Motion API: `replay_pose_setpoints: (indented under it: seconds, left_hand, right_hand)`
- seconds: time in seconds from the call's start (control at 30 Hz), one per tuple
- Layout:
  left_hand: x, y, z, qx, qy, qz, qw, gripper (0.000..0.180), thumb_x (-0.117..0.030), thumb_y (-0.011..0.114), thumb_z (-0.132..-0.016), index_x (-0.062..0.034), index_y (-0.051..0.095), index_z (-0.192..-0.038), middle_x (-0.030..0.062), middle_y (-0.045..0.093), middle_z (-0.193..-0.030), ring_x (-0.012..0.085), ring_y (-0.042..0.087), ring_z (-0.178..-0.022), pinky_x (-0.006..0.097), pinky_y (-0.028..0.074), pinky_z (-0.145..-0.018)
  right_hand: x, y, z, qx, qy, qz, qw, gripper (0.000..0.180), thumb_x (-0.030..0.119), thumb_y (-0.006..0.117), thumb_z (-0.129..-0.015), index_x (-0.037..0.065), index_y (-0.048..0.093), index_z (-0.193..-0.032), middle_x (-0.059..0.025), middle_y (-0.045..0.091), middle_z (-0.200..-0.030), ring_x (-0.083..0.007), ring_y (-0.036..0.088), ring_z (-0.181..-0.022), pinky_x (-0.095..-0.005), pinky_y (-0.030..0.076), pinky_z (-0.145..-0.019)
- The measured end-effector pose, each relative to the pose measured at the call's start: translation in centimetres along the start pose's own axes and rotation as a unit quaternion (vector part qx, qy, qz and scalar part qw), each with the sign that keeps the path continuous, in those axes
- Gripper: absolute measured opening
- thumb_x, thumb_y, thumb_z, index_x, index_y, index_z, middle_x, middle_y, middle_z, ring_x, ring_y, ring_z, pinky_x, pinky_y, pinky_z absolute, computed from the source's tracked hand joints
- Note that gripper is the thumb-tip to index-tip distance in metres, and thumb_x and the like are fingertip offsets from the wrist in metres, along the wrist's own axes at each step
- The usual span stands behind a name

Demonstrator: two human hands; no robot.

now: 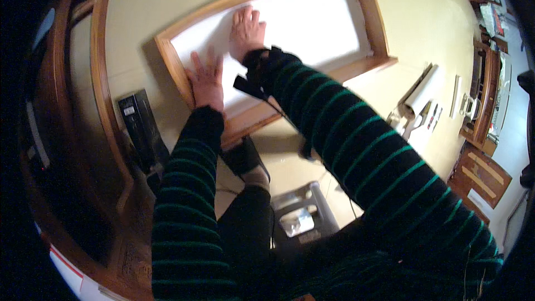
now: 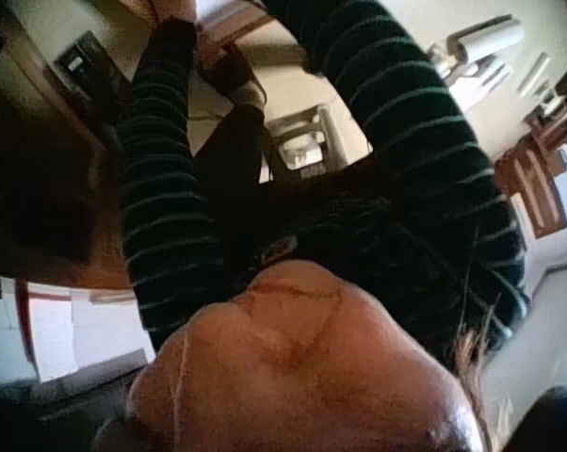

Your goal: The person places a printed sheet into a wooden frame, smooths it flat, and then places a black case, a small container, and a wooden flute into the frame. The person adjusts the items to fit within the frame.

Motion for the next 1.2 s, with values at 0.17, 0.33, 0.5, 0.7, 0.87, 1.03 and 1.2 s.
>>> replay_pose_setpoints:
  seconds: [0.17,0.33,0.5,0.7,0.87,1.03,1.2]
  left_hand:
    - [0.3,-0.2,-0.1,0.036,0.005,0.067,0.997,0.07,-0.01,0.042,-0.1,-0.0233,0.011,-0.162,0.0053,-0.005,-0.17,0.0449,0.006,-0.153,0.067,0.025,-0.113]
    - [0.1,-0.1,-0.5,0.043,0.0,-0.035,0.998,0.063,-0.014,0.042,-0.101,-0.0233,0.022,-0.16,0.0059,-0.003,-0.17,0.0444,0.008,-0.153,0.065,0.027,-0.113]
    - [-0.2,-0.3,-0.4,-0.039,-0.01,-0.044,0.998,0.052,-0.02,0.044,-0.101,-0.0225,0.039,-0.153,0.0067,0.003,-0.17,0.0456,0.012,-0.152,0.065,0.03,-0.11]
    - [-0.1,-0.1,-0.7,0.041,0.002,0.002,0.999,0.05,-0.021,0.038,-0.103,-0.0214,0.038,-0.153,0.0046,0.009,-0.168,0.0462,0.006,-0.153,0.068,0.024,-0.112]
    - [-0.6,0.3,-0.6,0.062,0.001,-0.018,0.998,0.049,-0.024,0.036,-0.104,-0.0205,0.039,-0.153,0.0024,0.032,-0.159,0.0459,0.006,-0.153,0.07,0.019,-0.114]
    - [-0.6,1.2,-0.8,0.021,-0.011,0.028,0.999,0.05,-0.028,0.035,-0.105,-0.0188,0.038,-0.154,0.0034,0.034,-0.16,0.0373,0.01,-0.154,0.066,0.016,-0.117]
    - [-0.6,3.0,-1.9,0.008,-0.026,0.052,0.998,0.051,-0.026,0.04,-0.104,-0.0167,0.037,-0.154,0.0118,0.034,-0.16,0.0372,0.018,-0.152,0.065,0.013,-0.119]
  right_hand:
    - [0.2,-1.6,0.0,0.014,0.008,-0.023,1.0,0.055,0.02,0.061,-0.087,-0.002,0.047,-0.135,-0.0181,0.044,-0.129,-0.0324,0.048,-0.122,-0.0522,0.051,-0.092]
    - [3.1,-1.0,1.1,0.079,-0.073,-0.029,0.994,0.092,0.04,0.071,-0.083,-0.002,0.028,-0.152,-0.0268,0.027,-0.155,-0.0362,0.034,-0.142,-0.0503,0.036,-0.112]
    - [3.4,-0.6,1.9,-0.022,-0.071,-0.099,0.992,0.091,0.043,0.067,-0.083,-0.004,0.029,-0.151,-0.0281,0.03,-0.152,-0.0378,0.031,-0.142,-0.0478,0.032,-0.113]
    - [3.7,-0.4,1.1,0.008,-0.08,-0.142,0.987,0.085,0.032,0.069,-0.078,-0.009,0.035,-0.145,-0.0246,0.041,-0.14,-0.0411,0.042,-0.131,-0.0485,0.037,-0.109]
    - [5.4,-0.9,1.4,-0.041,-0.156,-0.097,0.982,0.078,0.027,0.067,-0.078,-0.011,0.04,-0.141,-0.0236,0.04,-0.142,-0.0378,0.044,-0.128,-0.0432,0.039,-0.109]
    - [5.2,-0.4,1.8,-0.015,-0.158,-0.057,0.986,0.066,0.023,0.058,-0.086,-0.011,0.043,-0.14,-0.0219,0.04,-0.142,-0.0352,0.043,-0.127,-0.0411,0.039,-0.107]
    - [7.5,-1.4,1.5,0.035,-0.219,-0.136,0.965,0.067,0.021,0.061,-0.085,-0.01,0.04,-0.142,-0.023,0.043,-0.14,-0.0386,0.045,-0.129,-0.0435,0.039,-0.11]
Point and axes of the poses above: each hand's wrist, its own z-axis away from the middle knuckle, its own y-axis out of the palm, x = y × z, the point moved 9 cm from there along -z, towards the middle knuckle
